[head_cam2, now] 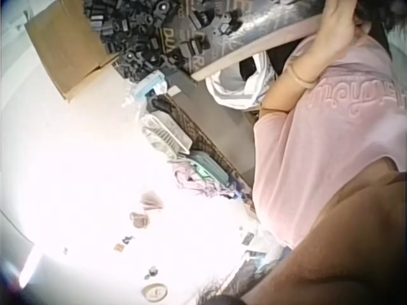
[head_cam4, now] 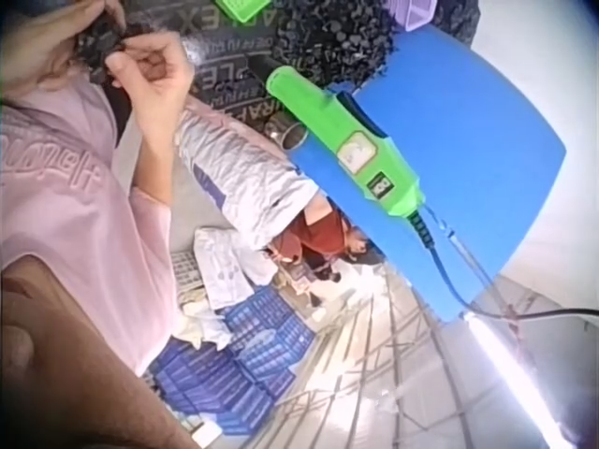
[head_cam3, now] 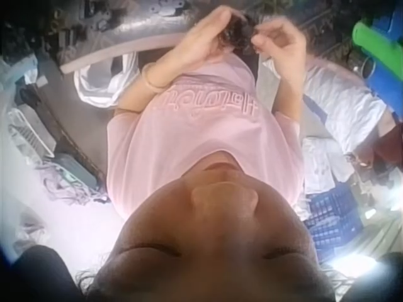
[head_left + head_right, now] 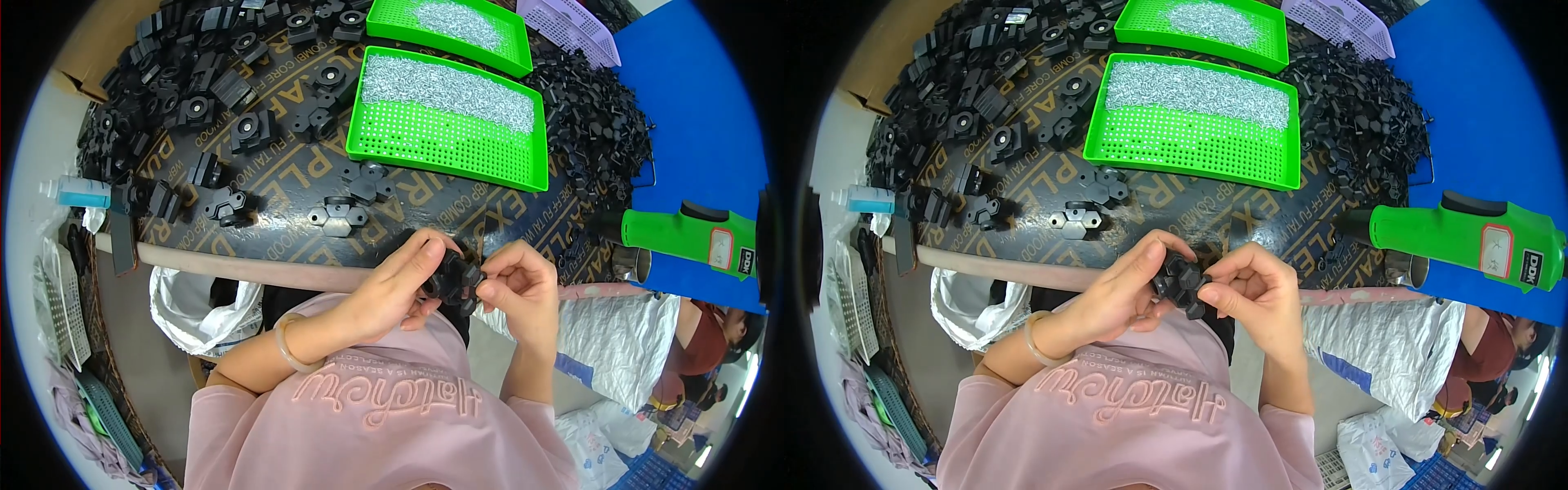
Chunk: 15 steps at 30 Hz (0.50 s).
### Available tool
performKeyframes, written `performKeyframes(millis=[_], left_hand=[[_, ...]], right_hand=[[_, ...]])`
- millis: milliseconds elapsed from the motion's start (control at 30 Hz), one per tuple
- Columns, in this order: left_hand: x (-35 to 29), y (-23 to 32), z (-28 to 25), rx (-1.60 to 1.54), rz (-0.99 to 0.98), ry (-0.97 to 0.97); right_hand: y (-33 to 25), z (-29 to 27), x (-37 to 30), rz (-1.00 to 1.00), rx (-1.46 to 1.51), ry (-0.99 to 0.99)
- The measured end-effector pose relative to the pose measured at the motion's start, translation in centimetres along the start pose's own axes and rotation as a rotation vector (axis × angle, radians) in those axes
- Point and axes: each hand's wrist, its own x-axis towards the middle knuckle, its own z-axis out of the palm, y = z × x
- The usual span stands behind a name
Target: Assembling small black plastic components by hand at a workbench.
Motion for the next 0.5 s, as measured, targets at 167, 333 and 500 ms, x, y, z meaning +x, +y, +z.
performKeyframes(millis=[167,333,500], left_hand=[[0.08,-0.52,-0.29,0.097,0.020,-0.006],[-0.01,-0.46,-0.22,0.180,0.027,0.031],[-0.14,-0.68,-0.12,0.227,0.027,0.077]], right_hand=[[0.10,-0.44,-0.07,0.058,0.014,-0.033],[0.17,-0.05,-0.29,0.062,0.015,-0.030],[0.80,-0.74,-0.10,0.104,0.057,-0.051]])
